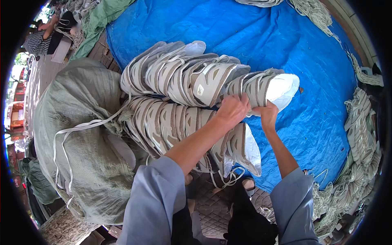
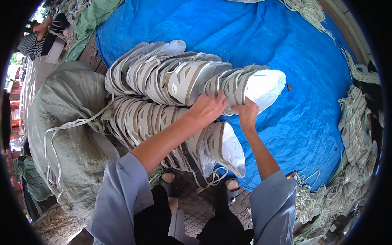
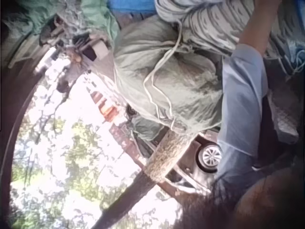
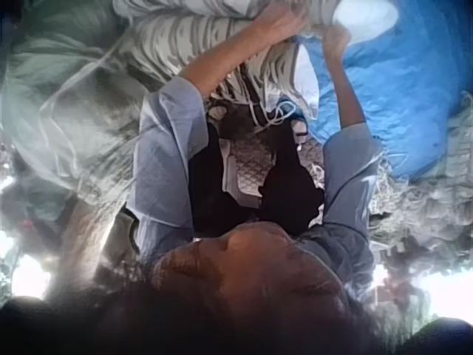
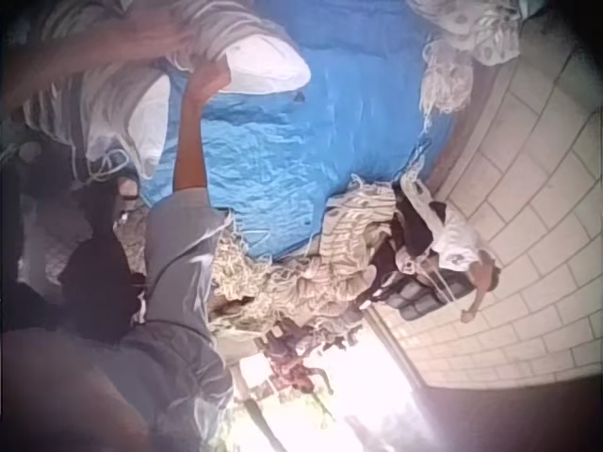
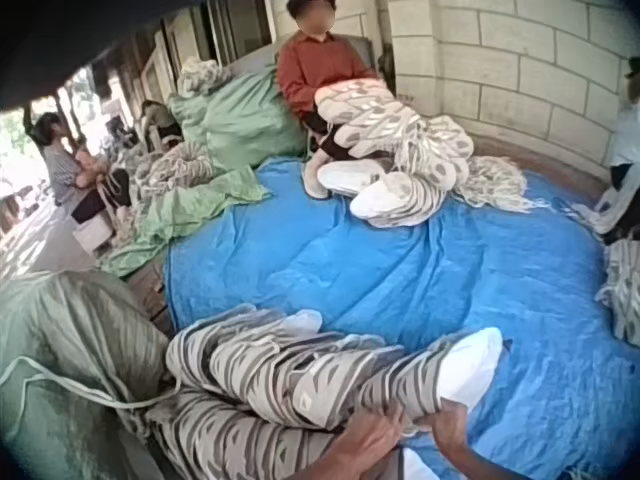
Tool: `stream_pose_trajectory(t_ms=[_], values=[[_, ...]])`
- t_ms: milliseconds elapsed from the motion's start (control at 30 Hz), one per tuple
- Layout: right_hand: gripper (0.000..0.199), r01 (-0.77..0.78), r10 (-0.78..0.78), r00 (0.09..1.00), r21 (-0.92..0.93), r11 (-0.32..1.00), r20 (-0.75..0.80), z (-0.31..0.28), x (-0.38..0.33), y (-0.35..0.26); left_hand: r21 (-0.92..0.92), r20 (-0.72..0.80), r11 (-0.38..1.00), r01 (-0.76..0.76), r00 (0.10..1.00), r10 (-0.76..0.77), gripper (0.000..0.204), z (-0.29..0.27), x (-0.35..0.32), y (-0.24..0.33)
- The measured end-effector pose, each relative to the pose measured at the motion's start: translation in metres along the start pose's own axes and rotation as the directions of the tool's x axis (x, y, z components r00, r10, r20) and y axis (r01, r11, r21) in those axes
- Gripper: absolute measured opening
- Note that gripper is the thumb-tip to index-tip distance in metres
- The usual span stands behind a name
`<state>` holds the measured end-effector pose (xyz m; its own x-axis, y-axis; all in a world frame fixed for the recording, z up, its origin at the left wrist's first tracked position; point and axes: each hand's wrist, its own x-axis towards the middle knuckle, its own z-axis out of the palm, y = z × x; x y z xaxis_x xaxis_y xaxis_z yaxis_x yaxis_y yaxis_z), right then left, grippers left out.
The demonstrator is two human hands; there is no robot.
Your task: The person threads white shoelaces through the eyelets of a white sneaker, pulling the laces tight and arranging them. After finishing one shoe, they place it on a stack of similar shoes and pick up another to continue the process.
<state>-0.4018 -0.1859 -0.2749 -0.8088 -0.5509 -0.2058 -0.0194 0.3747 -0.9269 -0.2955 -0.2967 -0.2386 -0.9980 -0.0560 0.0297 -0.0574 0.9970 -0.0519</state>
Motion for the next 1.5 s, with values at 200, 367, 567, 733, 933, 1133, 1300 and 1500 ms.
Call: stream_pose_trajectory(t_ms=[200,367,567,733,933,1133,1300,1500], values=[[0.024,-0.030,0.028,0.999,0.076,0.997,0.023,0.010,-0.007,-0.020,0.079,0.099,0.991,-0.104,0.990,0.096,0.010,-0.001,0.007,-0.030],[0.025,0.045,-0.054,0.998,0.299,0.953,0.020,0.041,-0.022,-0.040,0.267,0.131,0.961,-0.074,0.991,0.040,0.009,-0.040,-0.008,-0.045],[0.029,-0.091,0.054,0.992,0.358,0.929,0.110,0.052,-0.013,-0.019,0.315,-0.095,0.940,-0.134,0.980,0.172,0.030,-0.052,-0.013,-0.058],[0.045,-0.262,0.155,0.932,0.314,0.912,0.329,0.050,-0.003,-0.019,-0.175,-0.224,0.914,0.367,0.889,-0.400,0.055,-0.049,-0.009,-0.084],[0.059,-0.409,0.087,0.837,0.513,0.755,0.540,0.050,0.028,-0.008,-0.457,0.127,0.636,0.621,0.754,-0.645,0.060,-0.046,-0.005,-0.090],[0.061,-0.434,0.021,0.853,0.688,0.582,0.521,0.049,0.026,0.003,-0.482,0.379,0.551,0.681,0.729,-0.569,0.069,-0.048,0.001,-0.086],[0.067,-0.476,0.019,0.842,0.727,0.495,0.538,0.044,0.020,0.008,-0.608,0.408,0.461,0.647,0.752,-0.517,0.072,-0.052,-0.007,-0.081],[0.076,-0.462,0.004,0.853,0.751,0.471,0.522,0.015,0.005,-0.003,-0.706,0.244,0.545,0.452,0.878,-0.412,0.066,-0.062,-0.006,-0.066]])
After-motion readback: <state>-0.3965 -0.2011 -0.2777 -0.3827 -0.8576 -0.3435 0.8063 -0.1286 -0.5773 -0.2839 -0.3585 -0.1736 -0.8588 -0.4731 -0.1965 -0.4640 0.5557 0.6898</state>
